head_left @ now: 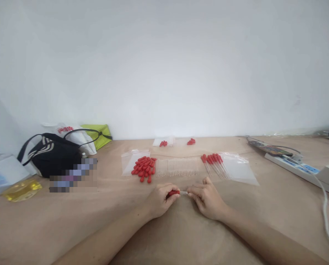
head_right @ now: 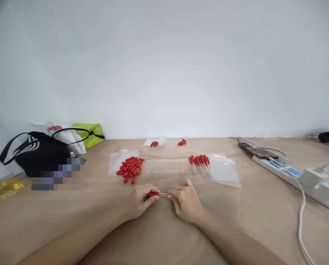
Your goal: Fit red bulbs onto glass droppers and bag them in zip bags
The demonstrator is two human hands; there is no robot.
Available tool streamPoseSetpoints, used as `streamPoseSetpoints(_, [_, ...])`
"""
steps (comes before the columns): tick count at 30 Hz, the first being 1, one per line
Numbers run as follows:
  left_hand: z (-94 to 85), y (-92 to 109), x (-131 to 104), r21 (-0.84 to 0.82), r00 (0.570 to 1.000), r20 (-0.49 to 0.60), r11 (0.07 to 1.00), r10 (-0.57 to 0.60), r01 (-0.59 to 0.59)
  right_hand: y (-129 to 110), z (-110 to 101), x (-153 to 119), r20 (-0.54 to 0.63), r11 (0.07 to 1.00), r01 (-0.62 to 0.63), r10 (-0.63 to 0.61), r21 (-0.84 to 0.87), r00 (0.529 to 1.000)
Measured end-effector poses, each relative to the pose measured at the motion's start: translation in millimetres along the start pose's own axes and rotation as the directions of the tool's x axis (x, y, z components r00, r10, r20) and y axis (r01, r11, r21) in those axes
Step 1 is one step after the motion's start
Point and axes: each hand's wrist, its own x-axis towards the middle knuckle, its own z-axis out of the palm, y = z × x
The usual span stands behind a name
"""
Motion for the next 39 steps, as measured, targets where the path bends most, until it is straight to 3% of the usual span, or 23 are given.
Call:
streamPoseSetpoints(6, [1.1, 0, 0, -0.004, 1.000, 0.014, 1.000, 0.007, -0.007, 0, 5, 2, -0.033, 0.997, 0.061, -0.063, -0.056, 0.997])
streamPoseSetpoints(11, [1.7, -5, 3, -0.009, 0.999, 0.018, 1.000, 0.030, -0.030, 0, 4, 2, -0.021, 0.998, 0.045, -0.046, -0.043, 0.999])
streamPoseSetpoints(18, [-10.4, -17, 7, 0.165, 0.983, -0.027, 0.970, 0.184, -0.177, 0, -3, 4, -0.030, 0.966, 0.119, -0.129, -0.231, 0.991])
streamPoseSetpoints(20, [-13.7, -19, 5, 0.162, 0.987, -0.069, 0.977, 0.148, -0.135, 3, -4, 2, -0.063, 0.964, 0.068, -0.087, -0.256, 0.994])
streamPoseSetpoints(22, [-15.0, -20, 2, 0.133, 0.993, -0.087, 0.989, 0.079, -0.067, 12, -6, 0, -0.140, 0.973, -0.061, 0.030, -0.222, 0.990])
streamPoseSetpoints(24, [-14.4, -20, 2, 0.108, 0.997, -0.068, 0.994, 0.034, -0.026, 24, -9, -2, -0.252, 0.957, -0.259, 0.221, -0.130, 0.942])
streamPoseSetpoints(28, [-12.2, -19, 4, 0.112, 0.999, -0.035, 0.994, 0.018, -0.014, 51, -25, 1, -0.357, 0.755, -0.653, 0.624, 0.050, 0.695])
streamPoseSetpoints(30, [-12.0, -20, 5, 0.115, 0.999, -0.030, 0.993, 0.013, -0.009, 64, -34, 8, -0.357, 0.653, -0.755, 0.720, 0.058, 0.596])
streamPoseSetpoints(31, [-12.1, -20, 6, 0.114, 1.000, -0.028, 0.993, 0.010, -0.007, 69, -37, 12, -0.359, 0.621, -0.783, 0.741, 0.042, 0.568])
streamPoseSetpoints(34, [-12.2, -22, 5, 0.098, 1.000, -0.019, 0.995, 0.009, -0.007, 82, -38, 25, -0.355, 0.580, -0.813, 0.752, -0.046, 0.556])
streamPoseSetpoints(39, [-11.6, -24, 5, 0.081, 1.000, -0.016, 0.997, 0.018, -0.016, 89, -21, 34, -0.310, 0.532, -0.831, 0.772, -0.161, 0.555])
